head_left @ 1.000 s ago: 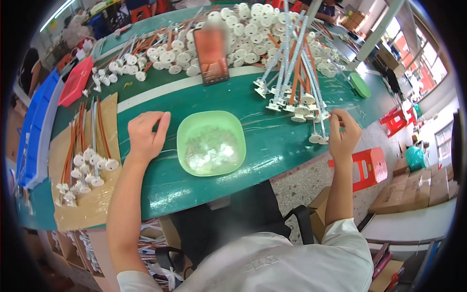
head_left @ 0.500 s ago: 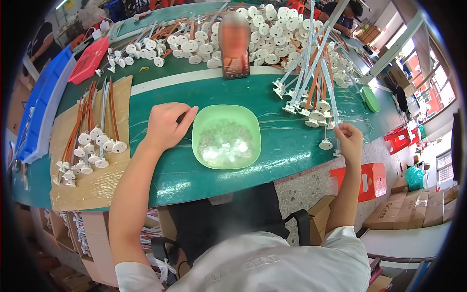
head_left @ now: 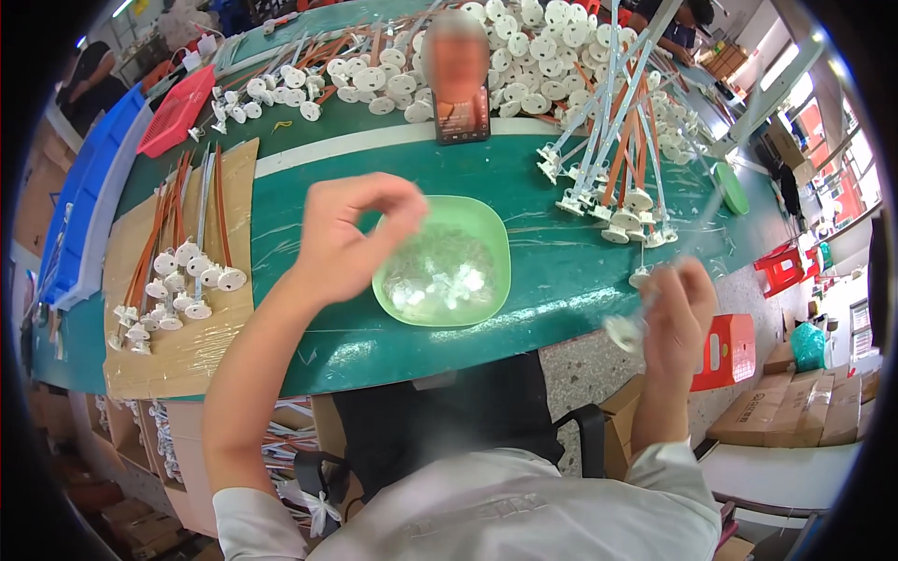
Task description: Assembling LED light strips onto circular plastic bases at a workshop table.
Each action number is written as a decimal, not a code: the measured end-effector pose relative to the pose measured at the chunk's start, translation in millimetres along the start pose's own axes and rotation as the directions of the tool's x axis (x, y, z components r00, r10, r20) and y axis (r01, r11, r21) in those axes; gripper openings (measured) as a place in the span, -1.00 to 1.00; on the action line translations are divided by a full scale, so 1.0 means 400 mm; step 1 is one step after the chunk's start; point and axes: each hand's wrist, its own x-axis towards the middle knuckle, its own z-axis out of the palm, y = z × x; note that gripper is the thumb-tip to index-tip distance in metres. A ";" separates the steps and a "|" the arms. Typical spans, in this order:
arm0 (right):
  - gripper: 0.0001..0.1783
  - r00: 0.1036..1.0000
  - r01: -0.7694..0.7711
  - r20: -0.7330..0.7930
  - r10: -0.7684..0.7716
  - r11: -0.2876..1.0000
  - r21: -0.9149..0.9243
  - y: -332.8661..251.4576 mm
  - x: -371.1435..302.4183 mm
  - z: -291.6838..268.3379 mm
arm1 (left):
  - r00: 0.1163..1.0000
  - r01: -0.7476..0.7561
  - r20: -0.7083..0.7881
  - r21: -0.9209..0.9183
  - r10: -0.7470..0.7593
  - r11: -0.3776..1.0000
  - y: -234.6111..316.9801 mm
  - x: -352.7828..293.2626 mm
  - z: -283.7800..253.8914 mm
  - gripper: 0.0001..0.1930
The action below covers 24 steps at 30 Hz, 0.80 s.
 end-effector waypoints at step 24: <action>-0.73 0.338 0.893 0.514 -0.789 0.441 0.090 0.199 0.176 0.408 | 0.922 0.385 0.242 -0.656 -0.301 0.649 -0.008 -0.048 0.008 -0.57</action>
